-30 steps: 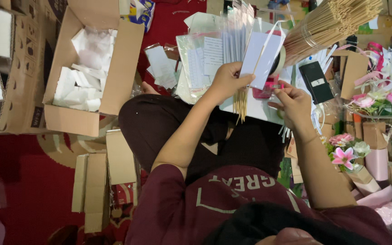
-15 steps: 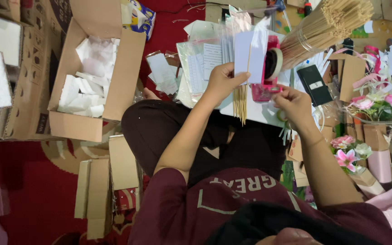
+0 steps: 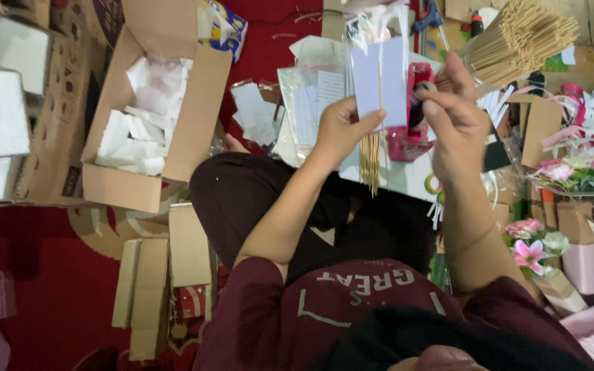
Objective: The person sits on the floor and assembles small craft kits by inserting wooden sticks into small plastic bags containing paper cards. They handle the sticks and bags repeatedly, organizing them into a pile.
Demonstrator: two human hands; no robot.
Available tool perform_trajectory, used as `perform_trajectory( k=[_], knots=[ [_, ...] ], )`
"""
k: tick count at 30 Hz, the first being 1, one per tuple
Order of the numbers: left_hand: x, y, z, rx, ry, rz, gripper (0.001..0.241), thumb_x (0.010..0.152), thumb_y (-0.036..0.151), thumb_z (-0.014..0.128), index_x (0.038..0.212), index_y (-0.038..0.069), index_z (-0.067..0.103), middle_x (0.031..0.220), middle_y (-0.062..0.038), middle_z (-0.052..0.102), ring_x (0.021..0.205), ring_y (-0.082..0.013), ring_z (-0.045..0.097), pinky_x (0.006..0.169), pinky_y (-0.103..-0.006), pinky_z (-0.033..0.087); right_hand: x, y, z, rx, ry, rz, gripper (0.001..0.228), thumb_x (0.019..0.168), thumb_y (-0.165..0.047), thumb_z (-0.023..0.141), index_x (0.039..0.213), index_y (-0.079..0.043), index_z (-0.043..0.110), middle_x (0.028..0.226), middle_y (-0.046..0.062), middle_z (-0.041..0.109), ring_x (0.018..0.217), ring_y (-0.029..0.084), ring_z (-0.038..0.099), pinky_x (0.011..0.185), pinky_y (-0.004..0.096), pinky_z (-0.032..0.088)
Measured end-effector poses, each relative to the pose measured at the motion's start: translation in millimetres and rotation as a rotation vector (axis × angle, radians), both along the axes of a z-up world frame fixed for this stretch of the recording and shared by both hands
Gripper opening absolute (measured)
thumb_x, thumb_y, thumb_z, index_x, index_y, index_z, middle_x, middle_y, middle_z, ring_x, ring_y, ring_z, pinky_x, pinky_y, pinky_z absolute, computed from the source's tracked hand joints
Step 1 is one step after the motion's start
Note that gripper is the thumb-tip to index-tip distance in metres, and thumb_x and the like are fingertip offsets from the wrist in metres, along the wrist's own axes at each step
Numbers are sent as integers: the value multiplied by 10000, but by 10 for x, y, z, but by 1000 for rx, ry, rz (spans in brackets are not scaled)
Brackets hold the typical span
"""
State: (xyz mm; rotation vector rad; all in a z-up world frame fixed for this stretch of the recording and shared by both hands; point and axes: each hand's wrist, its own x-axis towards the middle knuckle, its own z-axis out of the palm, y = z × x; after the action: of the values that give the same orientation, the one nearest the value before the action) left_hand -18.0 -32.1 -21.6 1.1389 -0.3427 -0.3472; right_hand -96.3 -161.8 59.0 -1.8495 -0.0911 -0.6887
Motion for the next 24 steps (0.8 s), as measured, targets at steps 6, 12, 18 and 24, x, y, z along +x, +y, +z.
perform_trajectory(
  k=[6,12,18,24],
  knots=[
    [-24,40,99,58,-3,10,156,753,174,704,871,71,699,768,-3,683,692,-69,604,604,-220,537,309,163,-106,155,21,14,246,941,-289,561,1015,-82,671,1540,154,195,1455,230,228,1131,372,309],
    [-38,70,149,53,26,-5,137,752,170,695,846,70,695,718,11,654,655,-60,578,588,-212,525,338,192,-66,146,114,57,220,940,-315,576,994,-128,678,1553,144,112,1475,221,135,1208,416,275],
    [-43,66,131,54,-12,-3,138,758,173,695,856,77,699,753,29,665,678,-41,561,604,-198,475,348,173,-81,124,112,59,196,948,-278,564,996,-123,673,1545,161,144,1470,237,128,1212,429,230],
    [-47,73,138,97,-33,16,108,752,188,697,817,102,694,666,65,597,610,-27,475,549,-194,391,337,207,-41,38,124,10,204,959,-250,543,1014,-104,674,1538,169,166,1458,235,184,1202,406,212]
  ],
)
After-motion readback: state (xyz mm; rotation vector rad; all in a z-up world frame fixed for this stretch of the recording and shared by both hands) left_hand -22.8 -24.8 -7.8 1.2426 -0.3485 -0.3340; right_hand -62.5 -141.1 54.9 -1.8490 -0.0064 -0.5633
